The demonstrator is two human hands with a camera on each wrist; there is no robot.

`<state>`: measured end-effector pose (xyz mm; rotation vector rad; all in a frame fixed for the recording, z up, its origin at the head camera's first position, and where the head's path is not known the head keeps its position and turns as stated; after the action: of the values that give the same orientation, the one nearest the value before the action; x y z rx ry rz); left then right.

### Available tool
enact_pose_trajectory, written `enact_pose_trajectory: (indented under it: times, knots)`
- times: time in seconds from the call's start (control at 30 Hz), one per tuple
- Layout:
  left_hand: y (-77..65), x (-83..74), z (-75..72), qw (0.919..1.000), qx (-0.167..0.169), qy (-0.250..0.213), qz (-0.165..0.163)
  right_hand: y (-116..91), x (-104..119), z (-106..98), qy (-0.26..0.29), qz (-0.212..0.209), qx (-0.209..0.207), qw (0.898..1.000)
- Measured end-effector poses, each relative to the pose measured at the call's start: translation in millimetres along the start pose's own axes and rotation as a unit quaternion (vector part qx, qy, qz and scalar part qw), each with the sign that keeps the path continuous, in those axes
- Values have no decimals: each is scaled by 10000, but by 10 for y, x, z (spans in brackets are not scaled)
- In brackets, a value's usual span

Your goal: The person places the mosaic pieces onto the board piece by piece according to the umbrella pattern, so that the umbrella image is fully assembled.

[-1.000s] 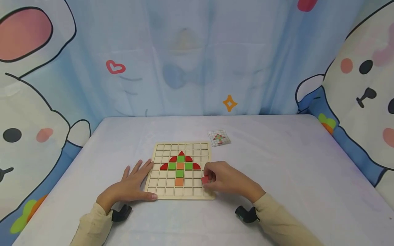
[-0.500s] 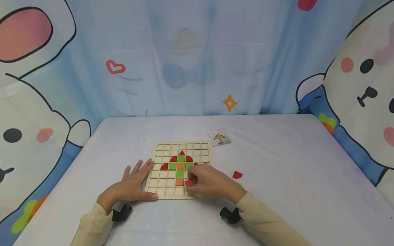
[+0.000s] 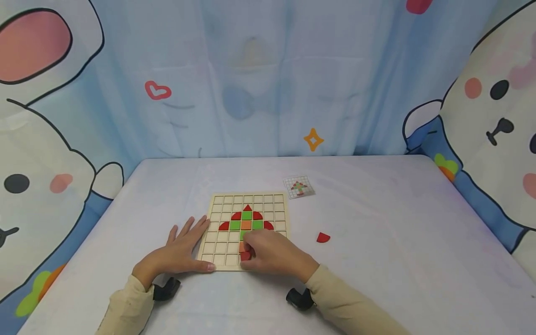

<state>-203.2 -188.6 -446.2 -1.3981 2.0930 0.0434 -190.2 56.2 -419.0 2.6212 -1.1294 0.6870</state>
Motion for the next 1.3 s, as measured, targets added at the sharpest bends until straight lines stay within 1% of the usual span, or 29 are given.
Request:
enact_pose_trajectory:
  times: [0.23,0.47,0.7,0.87,1.0,1.13,1.23,1.3]
  knots:
    - [-1,-5,-9,10000,-35,49,48,23,51,40,-508,30,-42,9987]
    - [-2,-8,-7,10000,-24,35,39,35,84,50,-734,-1,-83,9973]
    - [-4,-13,-4,10000,-7,-4,68,17,84,52,-725,-79,-149,9972]
    - [8,-5,14,10000,-13,10,19,-41,50,4,-425,-33,-145,9990]
    - [9,-4,18,10000,-41,22,-3,-152,-46,-123,-182,28,-320,9993]
    - [5,-3,11,10000,-36,5,53,-302,-233,-308,-51,247,-573,9980]
    - [-4,-8,1,10000,-25,-30,86,-420,-420,-447,-48,558,-662,9962]
    - [-11,-13,-1,10000,-24,-39,77,-491,-549,-529,-77,820,-586,9949]
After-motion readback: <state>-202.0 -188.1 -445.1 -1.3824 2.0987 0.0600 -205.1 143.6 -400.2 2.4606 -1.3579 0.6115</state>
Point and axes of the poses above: each hand's wrist, its own y-axis towards the middle knuckle, its own z-axis out of the palm, x = y × z, the point moved 4 cm from there along y, towards the middle knuckle, and after that the axes turned 4 degrees about x, right-handed, at the moved point
